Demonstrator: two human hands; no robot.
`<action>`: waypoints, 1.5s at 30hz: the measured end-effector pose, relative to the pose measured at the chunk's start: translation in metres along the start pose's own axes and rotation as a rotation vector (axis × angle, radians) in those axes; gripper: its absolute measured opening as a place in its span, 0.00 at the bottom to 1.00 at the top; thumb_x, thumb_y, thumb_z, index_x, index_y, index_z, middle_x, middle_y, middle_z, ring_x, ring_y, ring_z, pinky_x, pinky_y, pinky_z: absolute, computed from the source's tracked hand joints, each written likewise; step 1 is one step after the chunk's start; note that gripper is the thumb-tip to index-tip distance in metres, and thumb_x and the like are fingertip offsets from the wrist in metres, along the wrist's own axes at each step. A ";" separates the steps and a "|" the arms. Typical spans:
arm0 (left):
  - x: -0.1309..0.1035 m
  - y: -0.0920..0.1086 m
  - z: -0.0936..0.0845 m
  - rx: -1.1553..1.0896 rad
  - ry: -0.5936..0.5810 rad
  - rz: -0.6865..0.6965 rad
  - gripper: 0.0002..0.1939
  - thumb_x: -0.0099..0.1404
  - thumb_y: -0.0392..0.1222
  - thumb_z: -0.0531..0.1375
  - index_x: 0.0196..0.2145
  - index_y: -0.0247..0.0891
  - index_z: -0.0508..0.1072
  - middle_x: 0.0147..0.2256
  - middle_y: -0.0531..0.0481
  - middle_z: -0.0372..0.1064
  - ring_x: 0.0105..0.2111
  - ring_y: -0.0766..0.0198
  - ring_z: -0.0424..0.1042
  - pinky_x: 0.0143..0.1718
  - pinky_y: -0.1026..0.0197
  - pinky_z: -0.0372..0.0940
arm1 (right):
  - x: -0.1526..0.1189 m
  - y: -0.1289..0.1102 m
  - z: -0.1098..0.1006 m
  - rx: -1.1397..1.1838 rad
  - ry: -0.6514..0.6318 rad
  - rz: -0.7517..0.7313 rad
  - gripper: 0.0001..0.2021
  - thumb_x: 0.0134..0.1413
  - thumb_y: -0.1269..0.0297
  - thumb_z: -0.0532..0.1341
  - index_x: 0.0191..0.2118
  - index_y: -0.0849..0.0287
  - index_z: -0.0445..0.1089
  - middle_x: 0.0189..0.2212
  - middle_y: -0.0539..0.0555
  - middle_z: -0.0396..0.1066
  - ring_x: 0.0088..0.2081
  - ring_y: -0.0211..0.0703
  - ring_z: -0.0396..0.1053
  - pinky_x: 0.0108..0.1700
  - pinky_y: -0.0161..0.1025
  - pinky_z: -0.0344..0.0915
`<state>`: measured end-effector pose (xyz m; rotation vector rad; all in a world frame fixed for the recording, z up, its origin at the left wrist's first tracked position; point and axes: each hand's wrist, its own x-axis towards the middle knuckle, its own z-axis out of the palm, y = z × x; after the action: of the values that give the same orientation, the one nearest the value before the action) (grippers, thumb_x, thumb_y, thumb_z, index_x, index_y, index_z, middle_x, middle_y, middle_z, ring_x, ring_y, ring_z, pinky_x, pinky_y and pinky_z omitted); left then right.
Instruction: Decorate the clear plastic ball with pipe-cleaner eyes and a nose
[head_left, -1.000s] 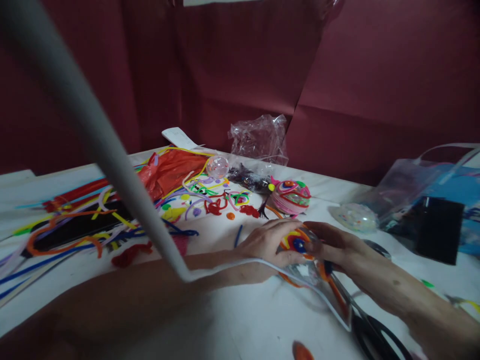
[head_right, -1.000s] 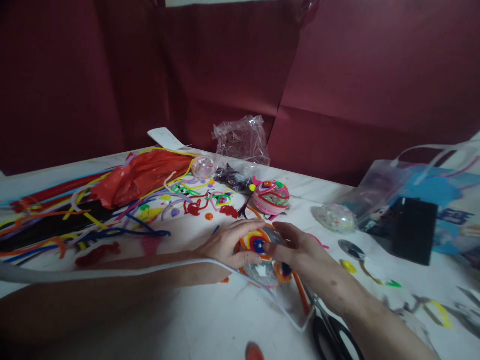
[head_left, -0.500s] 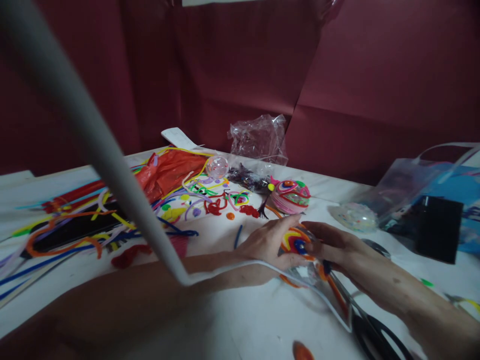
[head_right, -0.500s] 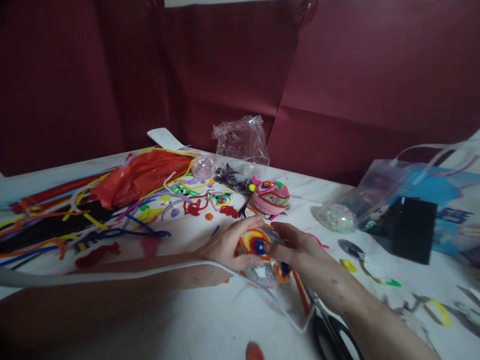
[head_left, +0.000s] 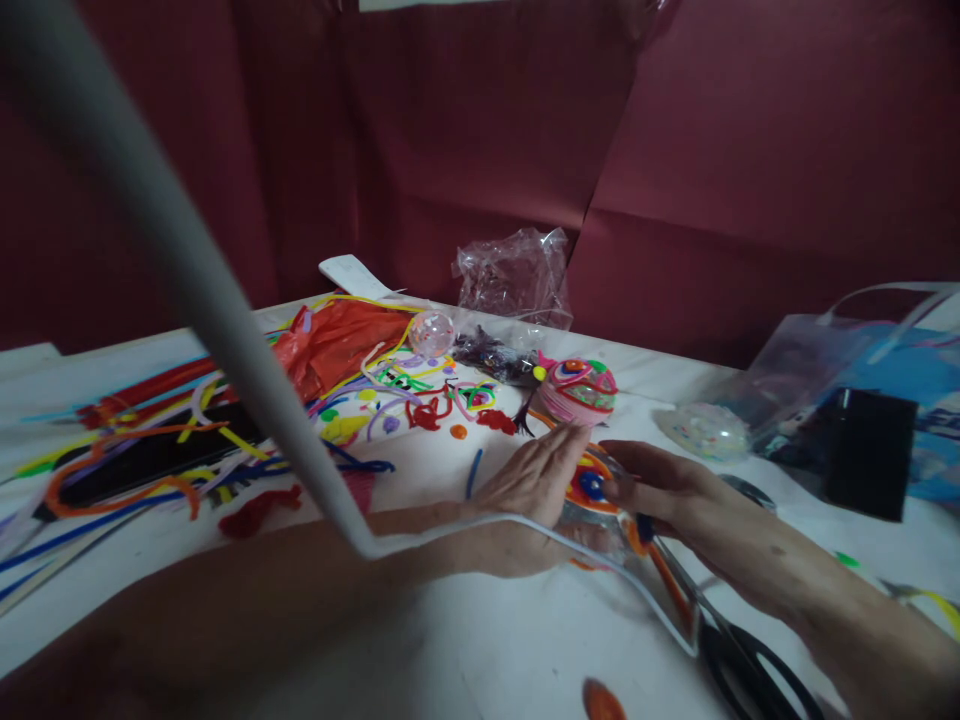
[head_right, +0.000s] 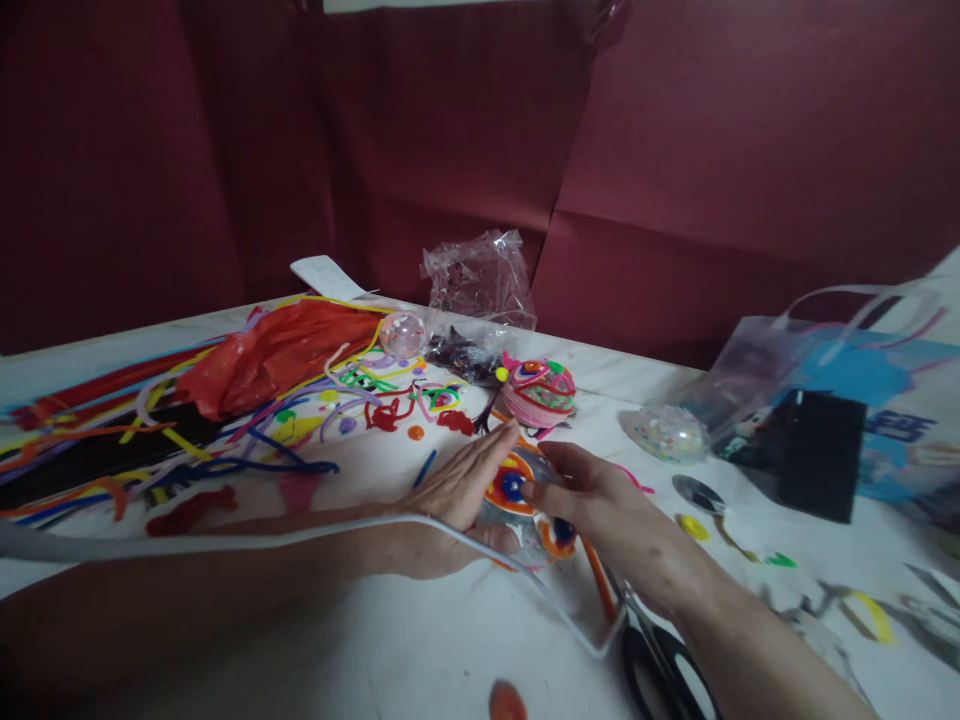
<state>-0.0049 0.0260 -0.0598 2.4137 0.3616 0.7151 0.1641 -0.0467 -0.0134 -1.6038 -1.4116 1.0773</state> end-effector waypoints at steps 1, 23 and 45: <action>0.000 0.001 -0.001 0.018 -0.016 -0.016 0.47 0.60 0.64 0.48 0.62 0.24 0.37 0.64 0.35 0.32 0.64 0.55 0.32 0.62 0.50 0.35 | 0.001 -0.001 0.001 -0.002 0.023 0.006 0.32 0.46 0.53 0.63 0.55 0.64 0.60 0.51 0.58 0.64 0.46 0.53 0.65 0.37 0.36 0.67; 0.005 0.002 -0.006 0.261 0.080 -0.249 0.40 0.63 0.58 0.43 0.62 0.25 0.41 0.63 0.35 0.38 0.63 0.52 0.36 0.60 0.42 0.40 | 0.022 -0.027 0.012 -0.057 0.046 0.113 0.26 0.40 0.47 0.63 0.43 0.60 0.66 0.32 0.55 0.71 0.32 0.47 0.68 0.27 0.36 0.64; 0.005 0.010 -0.009 0.258 0.049 -0.283 0.38 0.63 0.53 0.46 0.62 0.24 0.41 0.63 0.34 0.37 0.63 0.51 0.36 0.60 0.41 0.40 | 0.014 -0.020 0.006 0.043 0.082 0.132 0.30 0.37 0.60 0.64 0.50 0.61 0.63 0.47 0.57 0.67 0.37 0.47 0.68 0.30 0.35 0.66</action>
<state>-0.0048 0.0242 -0.0456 2.5118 0.8420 0.6318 0.1517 -0.0304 0.0011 -1.7094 -1.2352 1.0969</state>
